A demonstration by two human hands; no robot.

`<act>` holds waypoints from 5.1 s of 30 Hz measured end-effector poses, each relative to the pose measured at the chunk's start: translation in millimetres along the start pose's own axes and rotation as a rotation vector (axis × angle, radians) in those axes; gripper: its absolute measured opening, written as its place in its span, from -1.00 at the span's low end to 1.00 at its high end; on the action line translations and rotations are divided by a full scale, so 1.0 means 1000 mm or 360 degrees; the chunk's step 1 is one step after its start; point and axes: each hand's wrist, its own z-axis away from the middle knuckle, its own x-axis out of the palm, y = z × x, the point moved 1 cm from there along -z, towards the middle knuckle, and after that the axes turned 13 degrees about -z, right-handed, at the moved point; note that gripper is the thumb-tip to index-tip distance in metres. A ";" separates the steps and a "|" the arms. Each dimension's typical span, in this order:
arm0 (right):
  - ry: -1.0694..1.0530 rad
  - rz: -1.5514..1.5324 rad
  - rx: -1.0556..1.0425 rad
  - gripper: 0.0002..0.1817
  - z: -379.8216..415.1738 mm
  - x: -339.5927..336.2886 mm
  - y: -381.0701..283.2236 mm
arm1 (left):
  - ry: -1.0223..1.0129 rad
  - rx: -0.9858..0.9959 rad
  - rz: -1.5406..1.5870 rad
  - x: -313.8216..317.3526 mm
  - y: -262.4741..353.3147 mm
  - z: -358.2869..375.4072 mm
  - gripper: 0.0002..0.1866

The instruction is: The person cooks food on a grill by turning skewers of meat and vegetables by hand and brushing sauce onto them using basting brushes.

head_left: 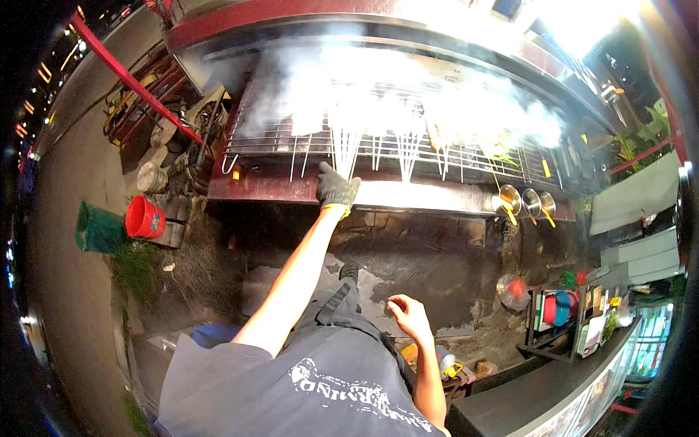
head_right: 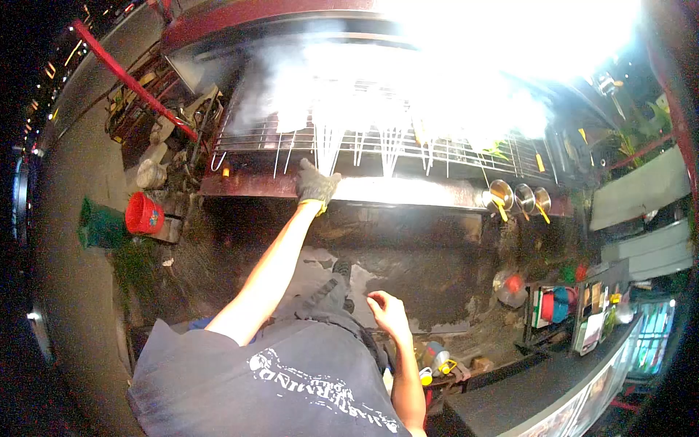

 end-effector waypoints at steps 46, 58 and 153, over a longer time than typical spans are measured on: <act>0.1743 -0.1424 0.0273 -0.79 -0.316 -0.583 0.222 | 0.0458 -0.0134 -0.1015 0.044 0.034 -0.078 -0.60; 0.2129 -0.0462 0.0045 -0.61 -0.264 -0.521 0.053 | -0.1719 -0.0504 0.2851 0.088 -0.045 -0.084 -0.73; 0.0620 -0.1141 -0.0547 -0.72 -0.361 -0.210 -0.158 | -0.0966 -0.0165 0.1512 0.053 0.060 -0.056 -0.79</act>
